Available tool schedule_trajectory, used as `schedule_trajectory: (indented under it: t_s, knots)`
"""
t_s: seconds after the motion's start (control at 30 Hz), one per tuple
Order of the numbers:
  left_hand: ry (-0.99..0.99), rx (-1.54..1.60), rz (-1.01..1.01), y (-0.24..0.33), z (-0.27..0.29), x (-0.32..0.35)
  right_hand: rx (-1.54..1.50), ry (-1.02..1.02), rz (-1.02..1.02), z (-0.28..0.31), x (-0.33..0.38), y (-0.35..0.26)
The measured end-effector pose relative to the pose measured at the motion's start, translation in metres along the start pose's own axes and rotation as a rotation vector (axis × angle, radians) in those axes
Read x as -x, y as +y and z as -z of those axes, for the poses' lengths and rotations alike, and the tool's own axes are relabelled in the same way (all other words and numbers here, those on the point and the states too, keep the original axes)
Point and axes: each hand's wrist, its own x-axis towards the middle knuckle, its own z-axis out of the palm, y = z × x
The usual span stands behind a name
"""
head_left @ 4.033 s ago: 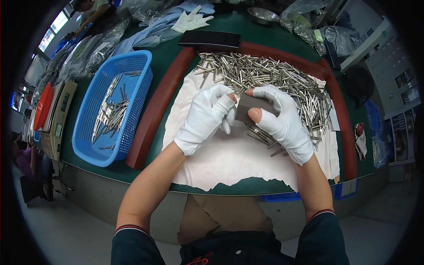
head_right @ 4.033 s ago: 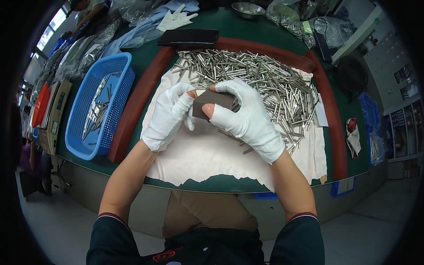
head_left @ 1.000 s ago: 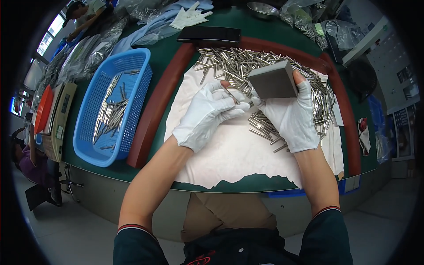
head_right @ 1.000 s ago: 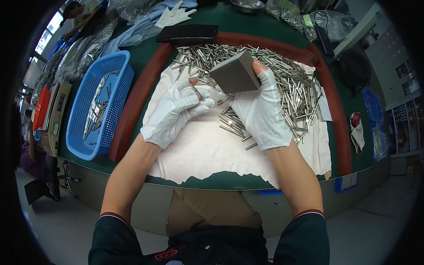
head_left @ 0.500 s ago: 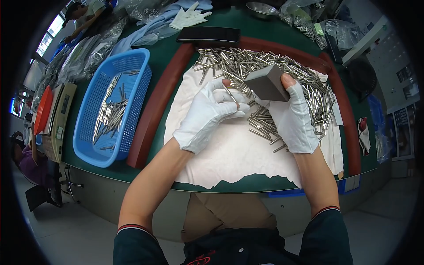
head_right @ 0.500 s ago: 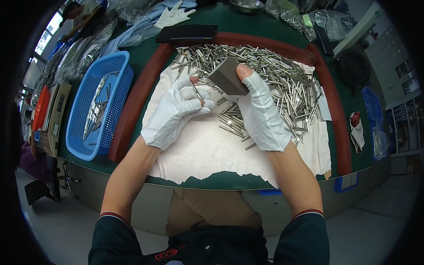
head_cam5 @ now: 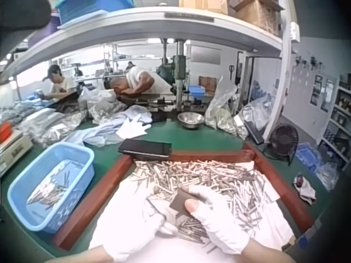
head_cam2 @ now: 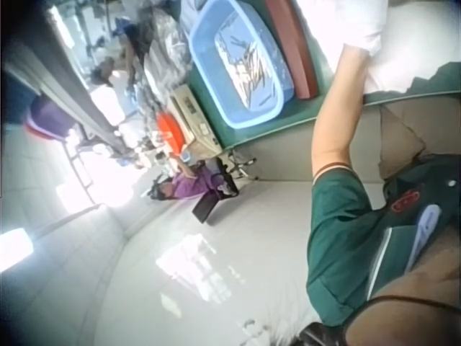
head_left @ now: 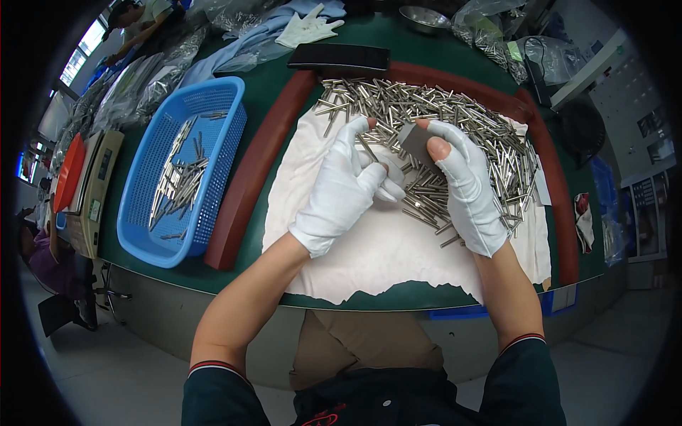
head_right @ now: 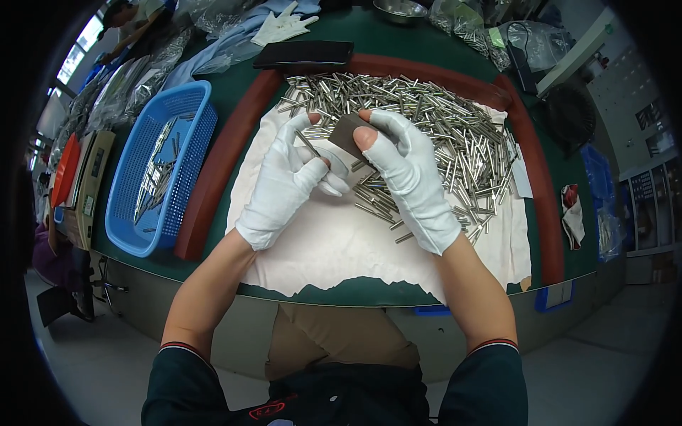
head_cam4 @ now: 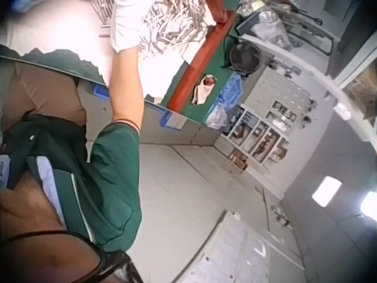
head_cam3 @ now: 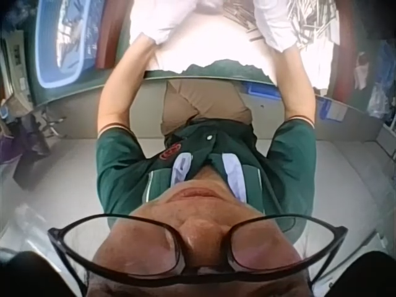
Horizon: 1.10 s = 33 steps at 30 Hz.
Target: Manually inspecting small metal pins and using an abrasive block to clean or finish them on a workbench.
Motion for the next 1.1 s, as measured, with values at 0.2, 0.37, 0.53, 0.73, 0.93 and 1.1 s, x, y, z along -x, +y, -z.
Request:
schedule_trajectory:
  t_s: [0.2,0.37,0.53,0.73,0.93,1.1]
  knots:
    - [-0.043,0.138,-0.010,-0.004,0.001,-0.001,0.067,-0.008,0.029,0.001,-0.002,0.001]
    - [-0.098,0.051,-0.098,-0.014,0.007,-0.005,0.103,-0.018,0.046,0.002,-0.003,0.004]
    - [-0.106,0.055,-0.107,-0.014,0.004,-0.004,0.215,-0.022,0.096,0.003,-0.004,0.010]
    - [-0.086,-0.028,-0.146,-0.012,0.002,-0.002,0.396,-0.034,0.271,0.003,-0.005,0.005]
    - [-0.085,-0.141,-0.288,-0.008,0.000,0.002,0.572,-0.006,0.341,0.005,-0.007,0.008]
    - [-0.061,-0.229,-0.314,-0.012,0.002,0.000,0.415,-0.007,0.364,0.002,-0.005,0.003]
